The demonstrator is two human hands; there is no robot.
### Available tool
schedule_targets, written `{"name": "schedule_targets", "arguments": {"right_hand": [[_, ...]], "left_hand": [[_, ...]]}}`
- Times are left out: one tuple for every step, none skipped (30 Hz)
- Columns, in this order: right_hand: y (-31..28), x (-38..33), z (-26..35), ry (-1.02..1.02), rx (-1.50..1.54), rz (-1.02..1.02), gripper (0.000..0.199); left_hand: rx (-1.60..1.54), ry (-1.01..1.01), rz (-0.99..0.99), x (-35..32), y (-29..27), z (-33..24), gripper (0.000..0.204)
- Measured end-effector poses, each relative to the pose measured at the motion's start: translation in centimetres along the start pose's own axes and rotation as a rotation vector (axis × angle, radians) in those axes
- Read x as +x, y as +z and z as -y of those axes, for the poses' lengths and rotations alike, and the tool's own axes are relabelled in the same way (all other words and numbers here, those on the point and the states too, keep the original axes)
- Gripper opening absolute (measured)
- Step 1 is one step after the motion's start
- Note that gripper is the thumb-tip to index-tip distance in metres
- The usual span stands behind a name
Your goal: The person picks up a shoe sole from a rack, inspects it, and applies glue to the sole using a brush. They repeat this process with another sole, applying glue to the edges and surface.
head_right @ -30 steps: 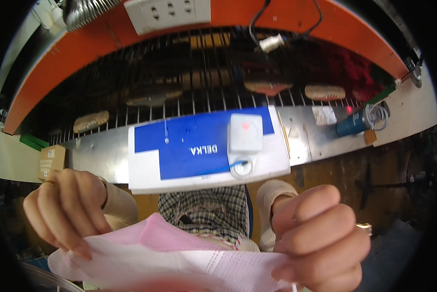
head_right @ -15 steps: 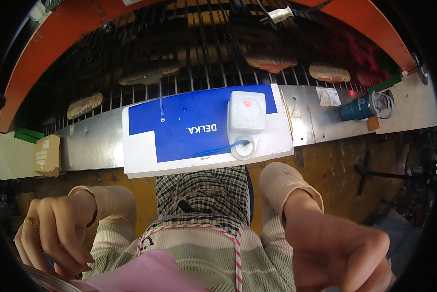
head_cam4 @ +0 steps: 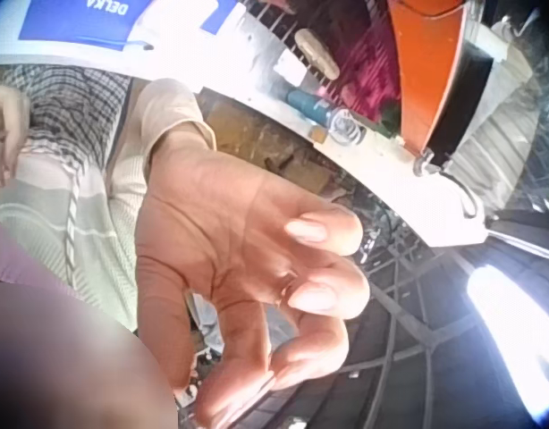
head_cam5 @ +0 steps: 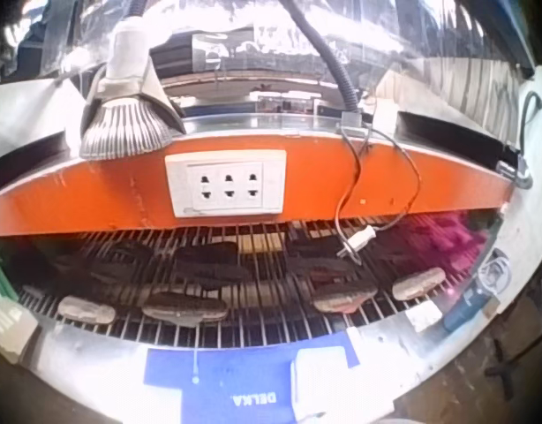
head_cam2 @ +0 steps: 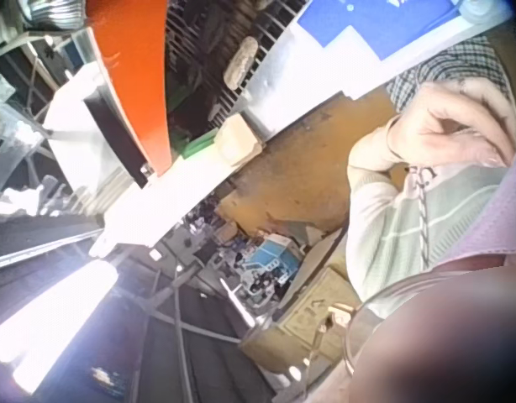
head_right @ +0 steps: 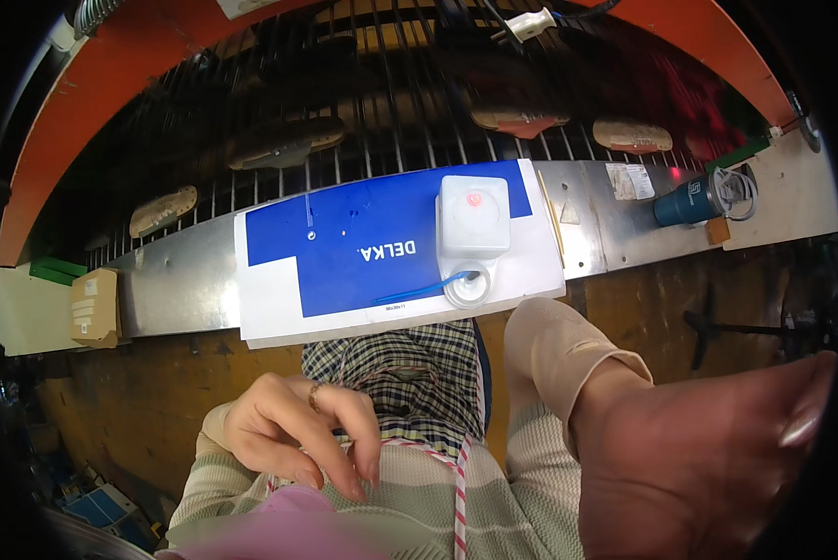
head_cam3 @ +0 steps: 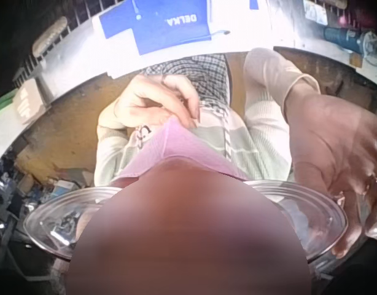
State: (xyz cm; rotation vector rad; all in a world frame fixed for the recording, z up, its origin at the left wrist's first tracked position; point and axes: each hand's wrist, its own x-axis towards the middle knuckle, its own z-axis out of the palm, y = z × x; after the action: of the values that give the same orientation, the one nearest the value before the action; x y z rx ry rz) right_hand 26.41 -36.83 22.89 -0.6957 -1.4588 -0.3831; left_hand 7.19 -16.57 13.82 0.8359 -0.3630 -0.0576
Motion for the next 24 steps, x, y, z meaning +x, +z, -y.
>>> {"name": "schedule_targets", "arguments": {"right_hand": [[0.3,-0.3,-0.1,-0.014,0.018,-0.026,0.038],[0.6,-0.4,-0.1,-0.026,0.034,-0.044,0.038],[0.8,-0.4,-0.1,-0.037,0.042,-0.058,0.038],[1.1,-0.3,-0.1,-0.044,0.047,-0.069,0.037],[1.3,-0.3,-0.2,-0.051,0.049,-0.076,0.037],[1.4,-0.3,-0.2,-0.055,0.051,-0.084,0.037],[1.5,-0.2,-0.2,-0.058,0.054,-0.088,0.037],[1.6,-0.2,-0.3,-0.060,0.054,-0.089,0.037],[1.7,-0.2,-0.3,-0.053,0.056,-0.095,0.037],[1.8,-0.2,-0.3,-0.053,0.058,-0.095,0.037],[1.8,-0.3,-0.3,-0.052,0.055,-0.098,0.037],[1.9,-0.3,-0.4,-0.049,0.050,-0.101,0.037],[1.9,-0.2,-0.4,-0.052,0.047,-0.097,0.036],[1.9,-0.2,-0.4,-0.055,0.046,-0.101,0.036],[2.0,-0.2,-0.4,-0.051,0.045,-0.105,0.036],[2.1,-0.2,-0.4,-0.051,0.041,-0.106,0.036],[2.2,-0.2,-0.4,-0.055,0.039,-0.107,0.036],[2.3,-0.2,-0.5,-0.054,0.041,-0.104,0.036],[2.4,-0.2,-0.5,-0.050,0.037,-0.113,0.036],[2.6,-0.3,-0.7,-0.042,0.030,-0.114,0.036],[2.6,-0.3,-0.7,-0.034,0.037,-0.108,0.036],[2.7,-0.3,-0.8,-0.036,0.041,-0.108,0.035],[2.7,-0.3,-0.8,-0.041,0.049,-0.114,0.035],[2.7,-0.1,-0.8,-0.042,0.066,-0.124,0.035]], "left_hand": [[-0.073,-0.030,0.043,-0.1,0.0,0.3,0.021],[-0.115,-0.037,0.047,-0.2,0.2,0.5,0.019],[-0.155,-0.046,0.047,-0.3,0.3,0.6,0.020],[-0.203,-0.044,0.048,-0.2,0.4,0.8,0.022],[-0.205,-0.039,0.052,-0.1,0.5,1.0,0.022],[-0.217,-0.021,0.054,0.0,0.6,1.3,0.022],[-0.231,-0.022,0.065,0.1,0.7,1.6,0.021],[-0.261,-0.008,0.073,0.2,0.7,1.8,0.018],[-0.295,-0.017,0.086,0.2,0.8,1.9,0.016],[-0.323,-0.018,0.096,0.2,0.8,2.1,0.015],[-0.297,-0.001,0.070,0.2,0.9,2.2,0.014],[-0.270,0.020,0.039,0.2,1.0,2.2,0.013],[-0.234,0.040,0.014,0.2,1.1,2.2,0.012],[-0.228,0.055,-0.013,0.2,1.2,2.2,0.012],[-0.226,0.067,-0.045,0.3,1.3,2.1,0.012],[-0.223,0.080,-0.080,0.4,1.5,2.0,0.012],[-0.247,0.096,-0.107,0.6,1.5,1.9,0.012],[-0.236,0.100,-0.090,0.8,1.4,1.8,0.012],[-0.232,0.101,-0.080,0.9,1.4,1.7,0.012],[-0.231,0.100,-0.073,1.1,1.3,1.6,0.012],[-0.200,0.099,-0.038,1.2,1.1,1.5,0.012],[-0.202,0.099,-0.017,1.4,1.1,1.6,0.013],[-0.196,0.122,-0.013,1.6,1.2,1.7,0.013],[-0.170,0.145,-0.003,1.6,1.3,1.6,0.013]]}}
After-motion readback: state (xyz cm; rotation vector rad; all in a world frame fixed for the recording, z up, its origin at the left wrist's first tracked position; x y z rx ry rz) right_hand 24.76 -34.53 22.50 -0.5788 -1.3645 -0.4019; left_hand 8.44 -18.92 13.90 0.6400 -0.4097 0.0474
